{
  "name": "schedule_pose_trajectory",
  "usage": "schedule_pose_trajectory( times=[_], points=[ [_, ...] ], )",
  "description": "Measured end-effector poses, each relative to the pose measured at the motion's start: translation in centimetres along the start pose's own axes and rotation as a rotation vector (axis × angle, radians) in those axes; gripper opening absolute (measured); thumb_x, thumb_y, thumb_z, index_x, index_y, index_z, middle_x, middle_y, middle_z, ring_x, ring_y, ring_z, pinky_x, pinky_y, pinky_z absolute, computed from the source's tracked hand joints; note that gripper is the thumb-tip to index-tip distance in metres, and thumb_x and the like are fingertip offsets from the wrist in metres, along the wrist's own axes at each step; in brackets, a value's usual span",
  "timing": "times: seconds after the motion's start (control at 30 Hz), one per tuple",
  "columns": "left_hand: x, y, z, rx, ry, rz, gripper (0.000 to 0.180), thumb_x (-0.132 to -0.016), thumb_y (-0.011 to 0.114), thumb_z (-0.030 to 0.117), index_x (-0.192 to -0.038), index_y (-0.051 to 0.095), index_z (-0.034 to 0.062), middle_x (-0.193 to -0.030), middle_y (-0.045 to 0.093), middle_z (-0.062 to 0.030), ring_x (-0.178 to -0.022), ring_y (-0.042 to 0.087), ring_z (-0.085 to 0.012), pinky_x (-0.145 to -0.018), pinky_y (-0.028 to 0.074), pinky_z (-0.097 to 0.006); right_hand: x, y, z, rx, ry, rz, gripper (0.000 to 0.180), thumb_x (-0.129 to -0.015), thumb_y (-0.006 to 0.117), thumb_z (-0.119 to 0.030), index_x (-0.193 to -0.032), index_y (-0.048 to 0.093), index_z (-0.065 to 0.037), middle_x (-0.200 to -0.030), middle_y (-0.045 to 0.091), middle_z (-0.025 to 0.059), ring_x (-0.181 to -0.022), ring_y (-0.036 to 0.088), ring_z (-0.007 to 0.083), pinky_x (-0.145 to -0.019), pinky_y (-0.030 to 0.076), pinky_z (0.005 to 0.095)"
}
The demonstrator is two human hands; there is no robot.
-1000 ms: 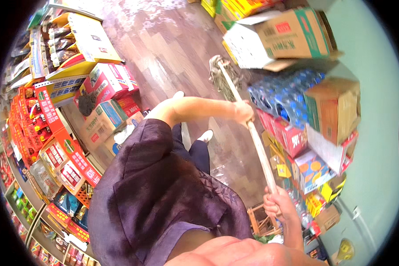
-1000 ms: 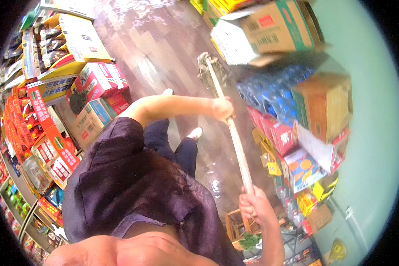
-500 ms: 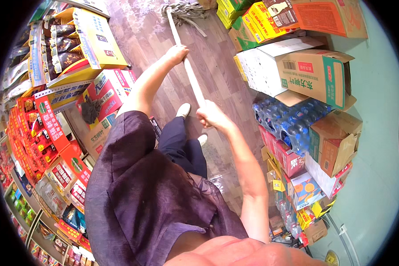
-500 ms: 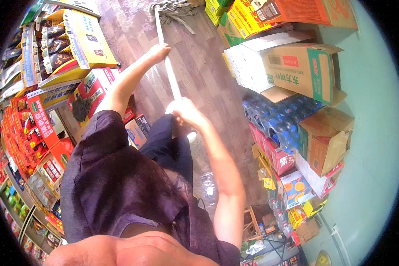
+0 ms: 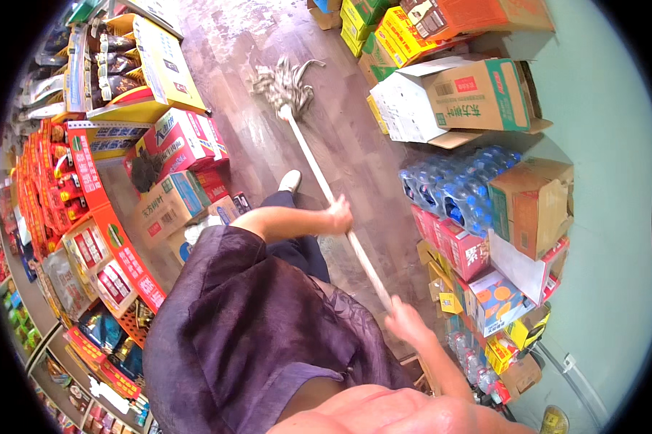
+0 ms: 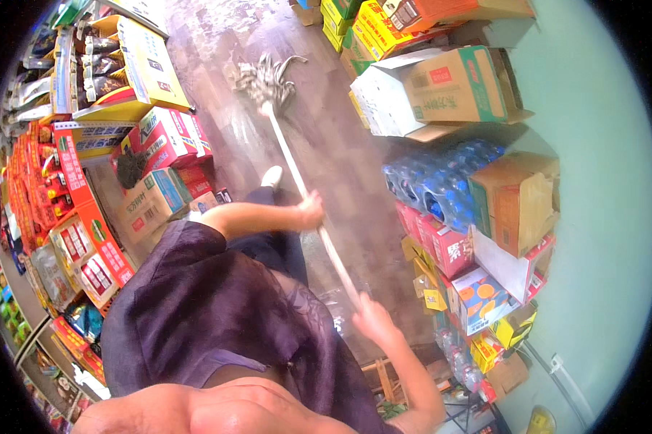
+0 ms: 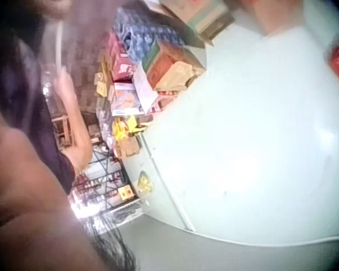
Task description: The person sprinkles water from a red container onto a wooden floor and then mops the floor in a grocery store.
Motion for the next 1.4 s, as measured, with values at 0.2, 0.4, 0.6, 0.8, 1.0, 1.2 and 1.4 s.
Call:
schedule_pose_trajectory(
  times=[0.2, 0.4, 0.6, 0.8, 1.0, 1.2, 1.4],
  points=[
    [0.2, -0.6, 21.8, 0.368, 0.326, -0.023, 0.023, -0.070, 0.060, 0.024, -0.086, 0.070, 0.0106, -0.088, 0.067, -0.0097, -0.087, 0.064, -0.0249, -0.073, 0.050, -0.038, 15.1, 8.9, 13.1, -0.549, 0.386, -0.279, 0.030, -0.074, 0.062, -0.013, -0.096, 0.046, -0.001, -0.065, 0.055, 0.0097, -0.054, 0.055, 0.0200, -0.046, 0.042, 0.0325],
    [0.1, 2.9, 22.8, 0.476, 0.276, 0.035, 0.022, -0.068, 0.062, 0.025, -0.082, 0.069, 0.0081, -0.084, 0.067, -0.0112, -0.084, 0.064, -0.0267, -0.070, 0.051, -0.038, 14.0, 15.2, 15.8, -1.179, 0.407, -0.272, 0.024, -0.078, 0.051, -0.003, -0.100, 0.046, -0.007, -0.055, 0.034, -0.0052, -0.040, 0.031, 0.0049, -0.036, 0.024, 0.0226],
    [2.3, 5.2, 9.1, 0.514, 0.020, 0.095, 0.017, -0.065, 0.064, 0.021, -0.074, 0.069, 0.0083, -0.076, 0.066, -0.0104, -0.076, 0.065, -0.0283, -0.068, 0.052, -0.040, 5.9, 8.1, 7.4, -0.893, 0.362, -0.273, 0.029, -0.076, 0.051, -0.006, -0.105, 0.051, -0.004, -0.057, 0.041, -0.0016, -0.041, 0.037, 0.0071, -0.035, 0.029, 0.0249],
    [8.1, 5.4, -10.6, 0.453, -0.147, 0.340, 0.013, -0.061, 0.064, 0.021, -0.070, 0.067, 0.0117, -0.071, 0.065, -0.0082, -0.075, 0.064, -0.0287, -0.068, 0.051, -0.040, -7.4, 0.7, -6.2, -0.438, 0.007, -0.085, 0.033, -0.073, 0.052, -0.012, -0.105, 0.054, -0.002, -0.061, 0.049, 0.0041, -0.046, 0.048, 0.0117, -0.042, 0.040, 0.0283],
    [14.3, 9.1, -33.9, 0.367, -0.358, 0.245, 0.011, -0.063, 0.064, 0.022, -0.071, 0.067, 0.0145, -0.075, 0.065, -0.0058, -0.080, 0.063, -0.0251, -0.079, 0.045, -0.048, -20.9, -6.8, -24.9, -0.254, -0.151, 0.025, 0.029, -0.071, 0.054, -0.016, -0.095, 0.056, 0.000, -0.066, 0.054, 0.0105, -0.062, 0.053, 0.0158, -0.057, 0.043, 0.0314],
    [20.2, 7.2, -58.3, 0.289, -0.536, 0.317, 0.010, -0.071, 0.060, 0.019, -0.076, 0.067, 0.0141, -0.081, 0.064, -0.0055, -0.091, 0.061, -0.0237, -0.100, 0.027, -0.057, -36.1, -14.1, -41.4, -0.304, -0.297, 0.110, 0.023, -0.072, 0.054, -0.018, -0.086, 0.055, 0.000, -0.060, 0.050, 0.0071, -0.055, 0.049, 0.0134, -0.050, 0.040, 0.0317],
    [29.4, 3.3, -76.9, 0.107, -0.928, 0.739, 0.009, -0.074, 0.056, 0.016, -0.076, 0.065, 0.0145, -0.083, 0.056, -0.0051, -0.097, 0.053, -0.0246, -0.098, 0.028, -0.056, -45.6, -20.3, -57.4, -0.456, -0.432, 0.159, 0.028, -0.072, 0.052, -0.019, -0.091, 0.055, 0.002, -0.063, 0.053, 0.0114, -0.057, 0.052, 0.0197, -0.056, 0.042, 0.0344]
  ],
)
Point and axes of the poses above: each hand's wrist, its own x-axis away from the middle knuckle, its own y-axis out of the palm, z = x × y, the point moved 10 cm from there along -x, towards the middle knuckle
